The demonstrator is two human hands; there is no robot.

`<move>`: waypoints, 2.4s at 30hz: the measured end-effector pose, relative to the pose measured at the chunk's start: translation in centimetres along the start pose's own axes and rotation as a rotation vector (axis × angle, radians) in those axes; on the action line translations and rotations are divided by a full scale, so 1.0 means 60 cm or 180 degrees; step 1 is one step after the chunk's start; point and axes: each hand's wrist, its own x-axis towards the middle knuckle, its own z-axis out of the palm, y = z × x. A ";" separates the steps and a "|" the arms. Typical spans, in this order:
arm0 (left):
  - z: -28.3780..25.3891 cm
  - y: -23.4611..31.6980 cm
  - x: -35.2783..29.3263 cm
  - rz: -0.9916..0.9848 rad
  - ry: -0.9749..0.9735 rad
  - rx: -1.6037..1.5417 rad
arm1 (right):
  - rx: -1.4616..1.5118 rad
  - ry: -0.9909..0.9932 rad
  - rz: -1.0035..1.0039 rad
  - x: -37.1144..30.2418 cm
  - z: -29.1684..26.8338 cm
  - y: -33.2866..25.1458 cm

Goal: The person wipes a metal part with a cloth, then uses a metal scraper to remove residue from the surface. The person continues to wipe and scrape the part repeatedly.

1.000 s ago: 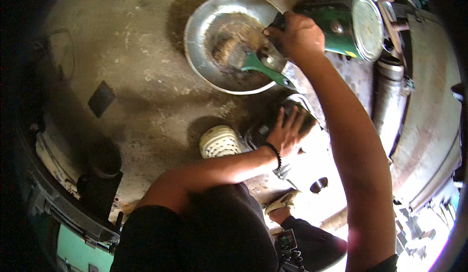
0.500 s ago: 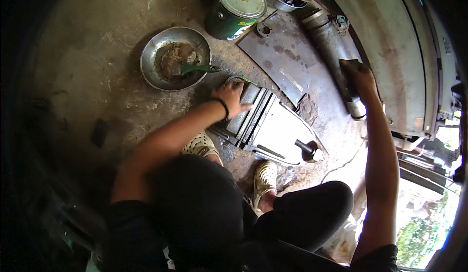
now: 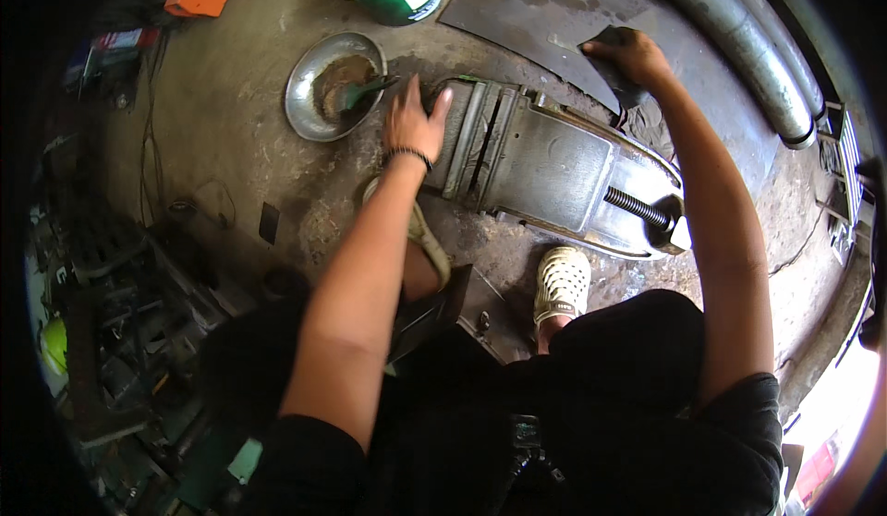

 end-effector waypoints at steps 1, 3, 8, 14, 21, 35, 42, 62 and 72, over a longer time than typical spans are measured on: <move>0.038 -0.010 -0.028 -0.0259 0.0195 0.0082 | 0.0018 -0.0083 -0.0076 0.004 0.016 0.008; 0.090 -0.031 -0.062 -0.0443 0.0376 0.0225 | -0.0235 0.0109 -0.0199 0.010 0.049 0.024; 0.115 -0.047 -0.082 -0.0014 0.1245 -0.0486 | -0.0169 -0.0518 -0.0293 0.026 0.099 0.037; 0.093 -0.031 -0.076 0.0181 0.1077 -0.0410 | -0.0470 -0.0948 -0.0738 0.069 0.170 -0.047; 0.093 -0.033 -0.075 0.0288 0.1067 -0.0398 | -0.1250 -0.1066 -0.1094 0.088 0.237 -0.066; 0.098 -0.035 -0.076 0.0324 0.1121 -0.0391 | -0.1523 -0.1628 -0.1405 0.096 0.223 -0.066; 0.100 -0.037 -0.076 0.0298 0.1131 -0.0361 | -0.1566 -0.1171 -0.1497 0.100 0.232 -0.062; 0.100 -0.037 -0.083 0.0249 0.1128 -0.0311 | -0.1188 -0.1549 -0.1547 0.123 0.214 -0.059; 0.099 -0.030 -0.071 0.0274 0.1118 -0.0250 | -0.1444 -0.1161 -0.1764 0.088 0.240 -0.068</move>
